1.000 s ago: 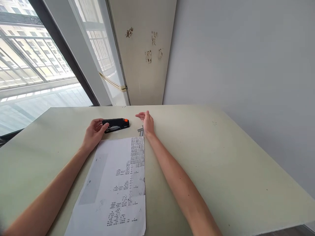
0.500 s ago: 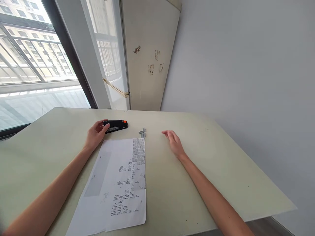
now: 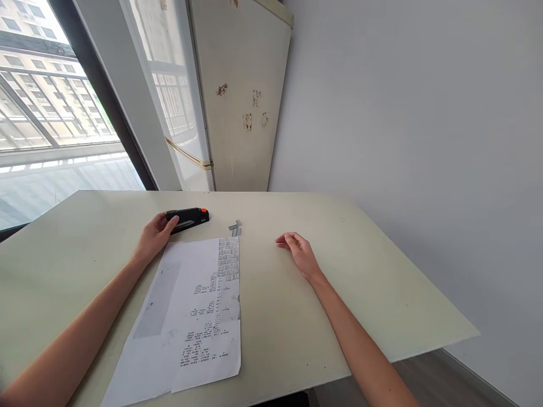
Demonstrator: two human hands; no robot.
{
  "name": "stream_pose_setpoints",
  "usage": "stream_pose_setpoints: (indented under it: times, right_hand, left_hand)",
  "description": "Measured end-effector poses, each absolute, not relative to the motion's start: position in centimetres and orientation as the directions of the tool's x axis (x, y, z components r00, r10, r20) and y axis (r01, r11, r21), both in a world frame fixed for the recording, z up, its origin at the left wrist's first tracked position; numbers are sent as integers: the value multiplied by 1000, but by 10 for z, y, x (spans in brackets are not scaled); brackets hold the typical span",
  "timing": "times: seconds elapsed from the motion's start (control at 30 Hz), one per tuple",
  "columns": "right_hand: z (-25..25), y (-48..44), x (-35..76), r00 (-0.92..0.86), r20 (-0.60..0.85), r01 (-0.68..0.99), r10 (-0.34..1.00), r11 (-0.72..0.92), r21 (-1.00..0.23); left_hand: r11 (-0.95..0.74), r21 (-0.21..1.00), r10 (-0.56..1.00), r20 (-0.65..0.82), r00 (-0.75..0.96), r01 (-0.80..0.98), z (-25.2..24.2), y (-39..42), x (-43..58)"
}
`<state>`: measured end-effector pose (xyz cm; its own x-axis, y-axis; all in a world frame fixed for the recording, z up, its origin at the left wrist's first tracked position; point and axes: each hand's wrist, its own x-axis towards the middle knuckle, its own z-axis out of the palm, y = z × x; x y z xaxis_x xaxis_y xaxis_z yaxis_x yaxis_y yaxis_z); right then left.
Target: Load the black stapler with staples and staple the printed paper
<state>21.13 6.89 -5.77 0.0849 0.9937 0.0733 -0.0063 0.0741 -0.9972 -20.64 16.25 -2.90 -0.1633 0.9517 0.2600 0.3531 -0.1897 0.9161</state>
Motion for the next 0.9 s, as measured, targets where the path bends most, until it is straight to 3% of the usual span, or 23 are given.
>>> stream_pose_setpoints:
  times: [0.23,0.5,0.77,0.9]
  right_hand:
    - [-52,65,211,61,59,51,996,56,-997]
    - [-53,68,210,56,82,82,995,78,-994]
    - [-49,66,202,-1,139,136,990,137,-981]
    - [-44,62,200,-47,183,177,982,188,-966]
  left_hand:
    - [-180,937,938,255,-235,299,-33,168,-210]
    - [-246,962,904,271,-330,117,-29,173,-212]
    - [-308,946,942,318,-105,103,-8,143,-149]
    - [-311,943,944,291,155,120,-10,102,-88]
